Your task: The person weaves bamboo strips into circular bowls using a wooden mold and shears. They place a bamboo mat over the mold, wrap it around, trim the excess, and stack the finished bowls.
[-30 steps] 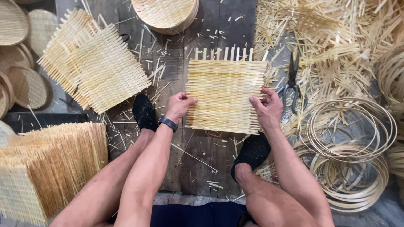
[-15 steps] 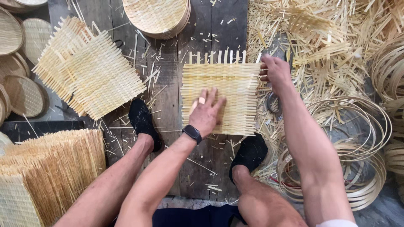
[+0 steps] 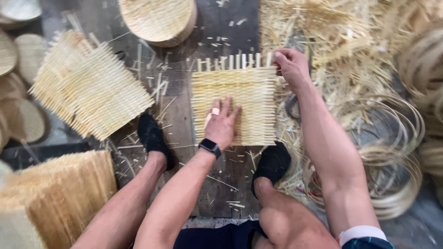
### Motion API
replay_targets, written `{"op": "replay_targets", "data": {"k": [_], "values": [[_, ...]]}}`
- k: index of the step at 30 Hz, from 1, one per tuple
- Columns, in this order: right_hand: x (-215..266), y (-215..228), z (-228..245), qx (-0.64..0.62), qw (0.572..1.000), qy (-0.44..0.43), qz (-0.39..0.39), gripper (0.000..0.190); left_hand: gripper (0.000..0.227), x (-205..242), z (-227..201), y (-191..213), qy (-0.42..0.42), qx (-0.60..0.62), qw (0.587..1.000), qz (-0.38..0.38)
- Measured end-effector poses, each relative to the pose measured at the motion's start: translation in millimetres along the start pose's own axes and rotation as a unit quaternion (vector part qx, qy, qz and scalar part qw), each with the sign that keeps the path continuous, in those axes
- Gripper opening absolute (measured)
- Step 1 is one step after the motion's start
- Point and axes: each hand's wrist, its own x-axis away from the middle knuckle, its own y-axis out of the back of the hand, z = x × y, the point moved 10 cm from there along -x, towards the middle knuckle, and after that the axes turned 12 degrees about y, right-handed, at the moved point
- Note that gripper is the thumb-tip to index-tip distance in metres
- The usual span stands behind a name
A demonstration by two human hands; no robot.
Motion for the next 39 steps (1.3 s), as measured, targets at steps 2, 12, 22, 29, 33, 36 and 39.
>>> {"op": "replay_targets", "data": {"k": [2,12,22,29,33,36,39], "values": [[25.9,44.0,9.3,0.046,0.996,0.03,-0.066,0.024,0.082,0.2,1.7,-2.3,0.011,0.024,0.999,0.018],[215.3,190.8,16.3,0.719,0.667,-0.082,0.178,0.059,0.087,1.7,-0.8,2.9,0.009,0.007,0.999,0.041],[285.0,178.0,2.7,0.746,0.636,0.112,0.162,0.012,0.08,31.1,14.2,38.7,-0.004,0.112,0.992,-0.064],[297.2,158.5,111.2,0.752,0.615,0.208,0.116,0.01,0.054,52.6,7.8,77.9,-0.005,0.233,0.969,-0.083],[304.0,125.2,201.6,0.631,0.721,0.266,0.11,0.01,0.049,60.5,-39.6,113.7,-0.076,0.274,0.952,-0.115],[299.4,112.4,226.3,0.361,0.904,0.183,0.135,0.01,0.049,101.3,-88.5,181.9,-0.232,0.206,0.906,-0.289],[295.1,96.8,229.8,0.073,0.978,0.057,0.186,0.011,0.047,122.7,-92.4,224.8,-0.271,0.262,0.873,-0.309]]}}
